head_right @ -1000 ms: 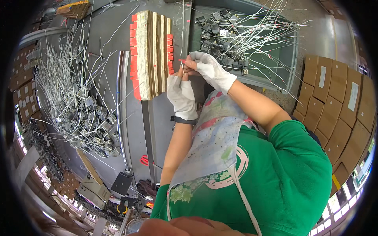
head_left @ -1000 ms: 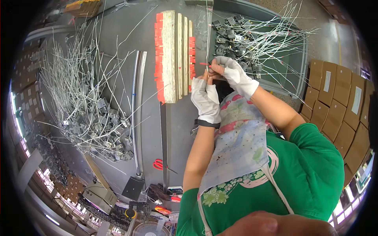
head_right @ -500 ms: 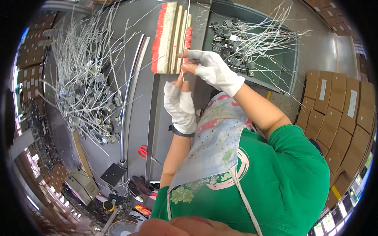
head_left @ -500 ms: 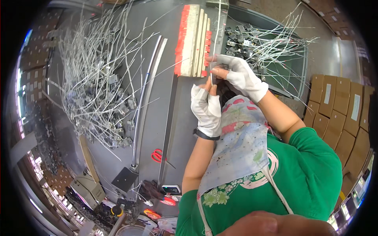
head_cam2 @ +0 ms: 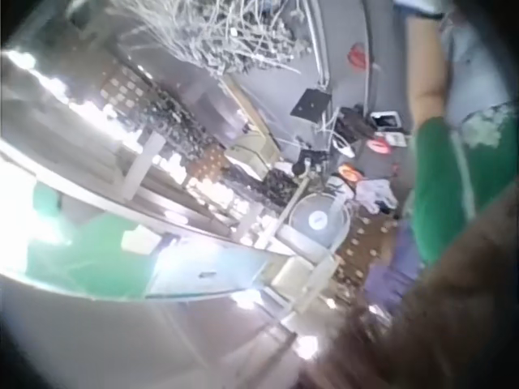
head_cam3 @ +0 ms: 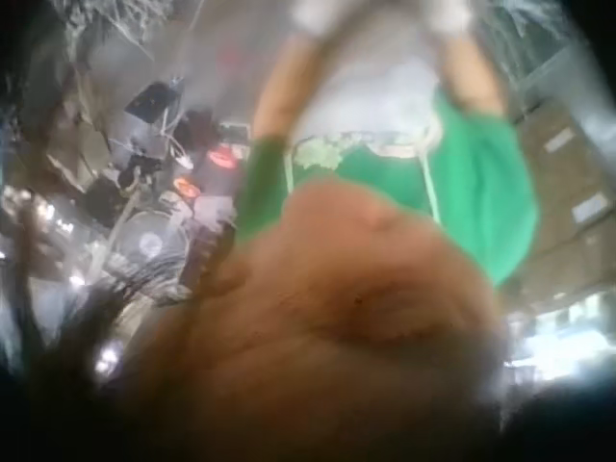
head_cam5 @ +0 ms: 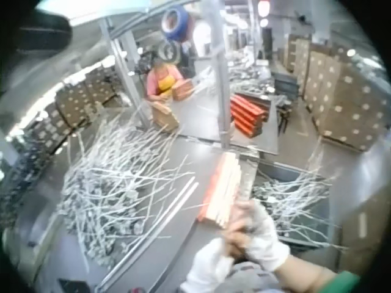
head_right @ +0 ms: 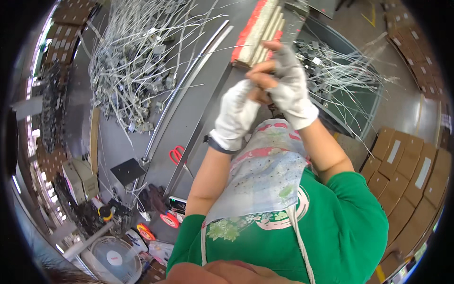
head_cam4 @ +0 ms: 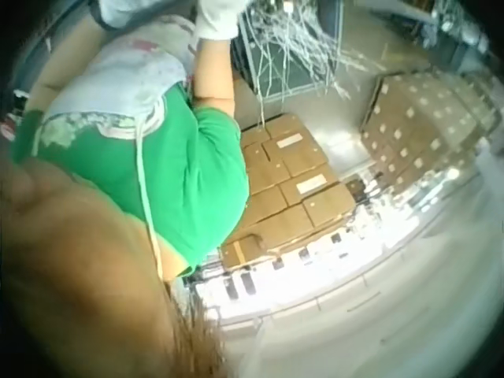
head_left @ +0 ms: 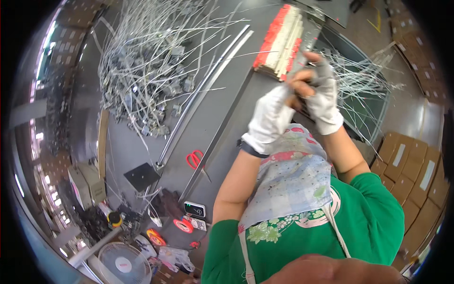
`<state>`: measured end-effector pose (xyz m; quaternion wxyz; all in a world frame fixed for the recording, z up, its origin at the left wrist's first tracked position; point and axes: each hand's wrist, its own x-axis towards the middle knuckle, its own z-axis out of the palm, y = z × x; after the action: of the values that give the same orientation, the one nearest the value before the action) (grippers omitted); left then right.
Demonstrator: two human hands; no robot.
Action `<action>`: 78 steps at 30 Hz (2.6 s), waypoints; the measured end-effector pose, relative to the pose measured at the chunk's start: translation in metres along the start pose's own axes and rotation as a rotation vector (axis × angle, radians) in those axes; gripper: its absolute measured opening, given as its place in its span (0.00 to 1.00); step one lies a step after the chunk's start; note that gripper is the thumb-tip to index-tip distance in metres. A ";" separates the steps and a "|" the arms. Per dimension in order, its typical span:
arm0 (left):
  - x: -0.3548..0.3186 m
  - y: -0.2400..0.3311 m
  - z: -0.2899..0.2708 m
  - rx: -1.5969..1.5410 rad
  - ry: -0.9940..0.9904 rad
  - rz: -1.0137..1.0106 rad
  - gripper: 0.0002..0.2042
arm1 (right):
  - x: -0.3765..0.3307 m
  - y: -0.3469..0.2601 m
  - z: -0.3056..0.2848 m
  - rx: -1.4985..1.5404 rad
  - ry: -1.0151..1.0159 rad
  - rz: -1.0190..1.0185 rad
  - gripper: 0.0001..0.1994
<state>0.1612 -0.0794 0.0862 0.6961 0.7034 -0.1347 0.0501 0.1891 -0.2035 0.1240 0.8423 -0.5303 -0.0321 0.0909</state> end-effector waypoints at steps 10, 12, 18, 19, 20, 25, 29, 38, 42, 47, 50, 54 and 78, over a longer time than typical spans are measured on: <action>-0.023 -0.028 -0.041 0.511 0.336 -0.028 0.16 | 0.061 0.018 -0.223 0.037 0.731 -0.064 0.18; -0.053 -0.060 -0.083 0.608 0.674 -0.183 0.16 | 0.054 0.005 -0.349 -0.061 0.793 0.054 0.16; -0.108 -0.075 -0.236 1.575 1.024 -0.480 0.19 | 0.018 0.031 -0.371 -0.098 0.810 0.314 0.21; -0.096 -0.074 -0.248 1.598 1.065 -0.695 0.19 | 0.031 0.043 -0.324 -0.246 0.807 0.403 0.22; -0.116 -0.085 -0.278 1.668 0.908 -0.727 0.19 | 0.041 0.045 -0.232 -0.358 0.759 0.555 0.21; -0.131 -0.103 -0.307 1.269 1.007 -0.789 0.10 | 0.019 0.088 -0.073 -0.430 0.002 0.527 0.13; -0.145 -0.058 -0.296 1.382 0.789 -0.447 0.02 | 0.003 0.115 0.002 -1.214 -0.691 -0.293 0.22; -0.222 0.014 -0.204 0.767 0.800 -0.387 0.03 | 0.038 0.187 0.079 -1.497 -1.135 -0.595 0.16; -0.270 0.015 -0.148 0.576 0.815 -0.456 0.02 | 0.049 0.197 0.108 -1.410 -1.214 -0.554 0.14; -0.298 0.018 -0.102 0.345 0.854 -0.597 0.03 | 0.056 0.214 0.151 -1.545 -1.346 -0.181 0.22; -0.308 0.022 -0.089 0.342 0.887 -0.604 0.04 | 0.055 0.219 0.161 -1.573 -1.379 -0.075 0.24; -0.317 0.024 -0.083 0.339 0.864 -0.619 0.04 | 0.049 0.213 0.168 -1.595 -1.430 -0.033 0.24; -0.229 -0.012 -0.108 1.103 0.376 -0.331 0.06 | -0.003 0.083 0.036 -0.059 0.078 0.132 0.11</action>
<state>-0.0423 0.0556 0.0183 0.2391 0.9512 0.1477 0.1271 0.1713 -0.1370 0.0654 0.8190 -0.5591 0.0331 0.1248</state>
